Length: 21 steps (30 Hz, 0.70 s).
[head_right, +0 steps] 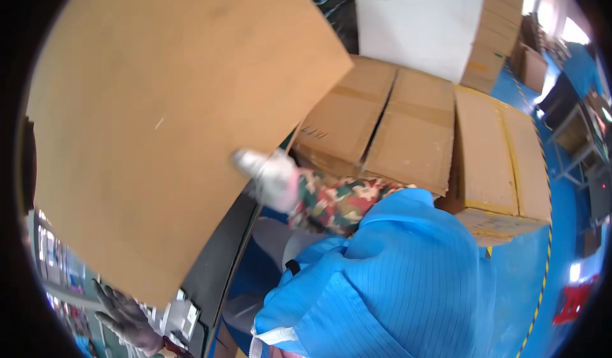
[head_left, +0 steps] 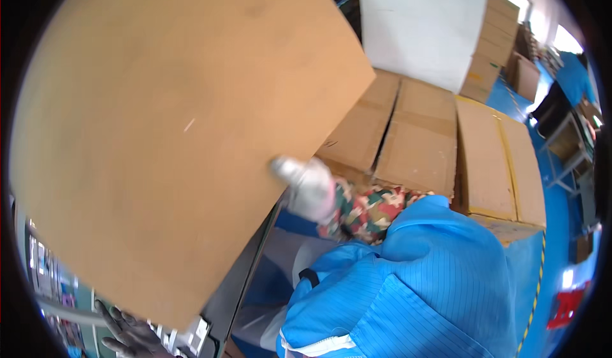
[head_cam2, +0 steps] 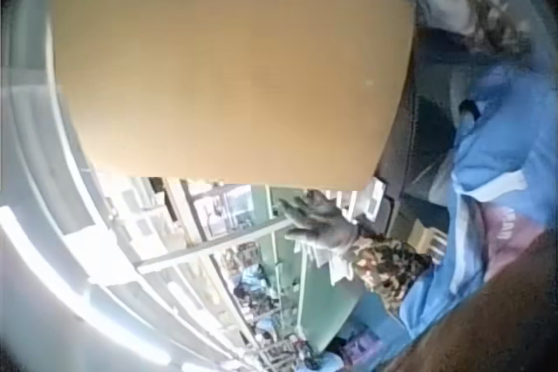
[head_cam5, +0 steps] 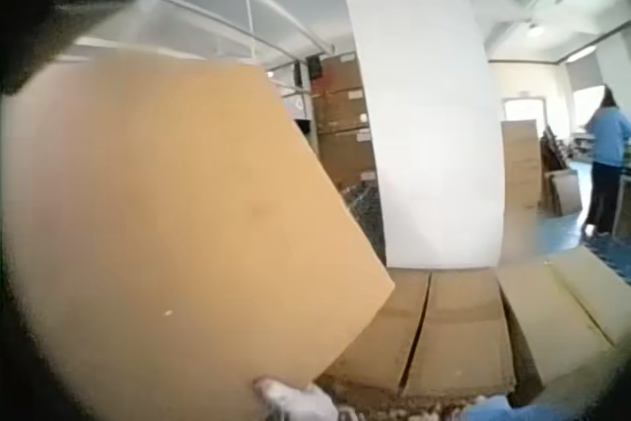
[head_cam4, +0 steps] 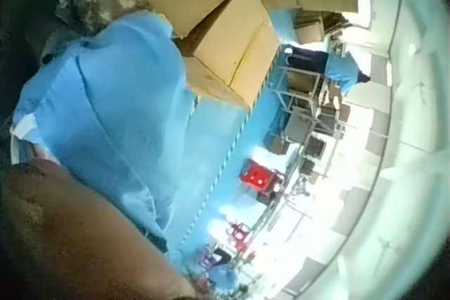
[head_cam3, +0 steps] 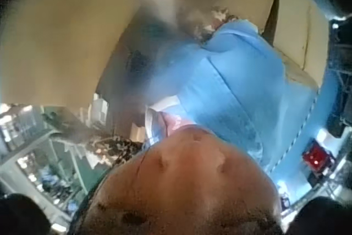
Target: Assembling electronic circuit boards and organizing them into boxes on a manufacturing line.
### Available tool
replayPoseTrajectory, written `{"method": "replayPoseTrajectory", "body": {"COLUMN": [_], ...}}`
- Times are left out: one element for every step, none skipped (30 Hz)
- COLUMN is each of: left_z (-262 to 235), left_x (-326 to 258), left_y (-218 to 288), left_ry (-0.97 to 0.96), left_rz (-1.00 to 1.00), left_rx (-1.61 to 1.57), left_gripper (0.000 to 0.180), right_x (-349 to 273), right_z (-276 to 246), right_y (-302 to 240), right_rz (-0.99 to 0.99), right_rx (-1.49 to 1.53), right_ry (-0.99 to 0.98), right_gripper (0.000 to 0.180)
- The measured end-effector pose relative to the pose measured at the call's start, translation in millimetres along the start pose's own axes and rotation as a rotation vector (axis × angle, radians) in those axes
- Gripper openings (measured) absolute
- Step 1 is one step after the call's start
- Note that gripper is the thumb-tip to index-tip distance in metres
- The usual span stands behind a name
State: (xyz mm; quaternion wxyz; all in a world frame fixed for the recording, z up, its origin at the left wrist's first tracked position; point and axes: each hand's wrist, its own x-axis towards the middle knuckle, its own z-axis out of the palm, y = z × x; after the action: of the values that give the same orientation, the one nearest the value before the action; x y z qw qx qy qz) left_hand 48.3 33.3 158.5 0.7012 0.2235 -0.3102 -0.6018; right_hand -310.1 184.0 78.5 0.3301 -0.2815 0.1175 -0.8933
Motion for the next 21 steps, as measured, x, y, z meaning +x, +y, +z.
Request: {"method": "replayPoseTrajectory", "body": {"left_z": [-5, -9, -13, 1, 31, 48, 34, 14, -7, -14, -20, -17, -18, -25, -27, -29, -29, -30, -30, -32, -34], "left_x": [16, 29, 28, 18, 1, -11, 5, 26, 48, 46, 45, 54, 54, 43, 47, 46, 49, 44, 37, 32, 28], "left_y": [-9, -20, -16, -25, -48, -58, -66, -74, -81, -71, -61, -80, -88, -73, -68, -68, -83, -84, -81, -76, -70], "left_ry": [-0.553, -1.100, -1.143, -1.154, -0.645, -0.125, -0.225, -0.231, -0.475, -0.700, -0.915, -0.930, -0.790, -0.621, -0.904, -0.889, -0.848, -0.795, -0.612, -0.602, -0.624], "left_rz": [-0.136, -0.255, -0.263, -0.274, -0.194, -0.102, -0.142, -0.156, -0.204, -0.229, -0.307, -0.338, -0.312, -0.241, -0.321, -0.313, -0.294, -0.256, -0.247, -0.238, -0.222], "left_rx": [-0.113, -0.227, -0.233, -0.254, -0.153, -0.018, -0.025, -0.030, -0.084, -0.123, -0.190, -0.216, -0.195, -0.136, -0.185, -0.174, -0.194, -0.198, -0.189, -0.183, -0.118], "left_gripper": [0.065, 0.066, 0.066, 0.066, 0.065, 0.064, 0.061, 0.061, 0.059, 0.058, 0.055, 0.055, 0.054, 0.053, 0.054, 0.054, 0.053, 0.053, 0.052, 0.052, 0.052], "right_x": [8, 15, 17, 16, 12, 8, 1, -5, -9, -9, -10, -23, -32, -31, -40, -46, -55, -60, -63, -62, -59], "right_z": [-13, -30, -37, -48, -64, -79, -93, -107, -117, -126, -136, -156, -175, -187, -206, -226, -232, -235, -241, -250, -263], "right_y": [-27, -52, -73, -97, -125, -148, -167, -182, -193, -197, -199, -216, -227, -226, -228, -227, -229, -224, -216, -204, -197], "right_rz": [-0.007, -0.006, -0.072, -0.163, -0.267, -0.352, -0.455, -0.550, -0.557, -0.603, -0.646, -0.754, -0.828, -0.741, -0.757, -0.779, -0.789, -0.710, -0.625, -0.593, -0.588], "right_rx": [0.038, 0.083, -0.017, -0.135, -0.163, -0.169, -0.170, -0.167, -0.177, -0.173, -0.168, -0.215, -0.248, -0.260, -0.288, -0.317, -0.331, -0.363, -0.393, -0.377, -0.278], "right_ry": [0.065, 0.127, 0.164, 0.220, 0.368, 0.506, 0.624, 0.738, 0.739, 0.815, 0.894, 0.898, 0.893, 1.017, 1.002, 0.987, 0.990, 1.137, 1.282, 1.297, 1.311], "right_gripper": [0.037, 0.038, 0.038, 0.038, 0.036, 0.035, 0.034, 0.032, 0.032, 0.032, 0.033, 0.033, 0.032, 0.033, 0.033, 0.033, 0.033, 0.034, 0.034, 0.034, 0.035]}}
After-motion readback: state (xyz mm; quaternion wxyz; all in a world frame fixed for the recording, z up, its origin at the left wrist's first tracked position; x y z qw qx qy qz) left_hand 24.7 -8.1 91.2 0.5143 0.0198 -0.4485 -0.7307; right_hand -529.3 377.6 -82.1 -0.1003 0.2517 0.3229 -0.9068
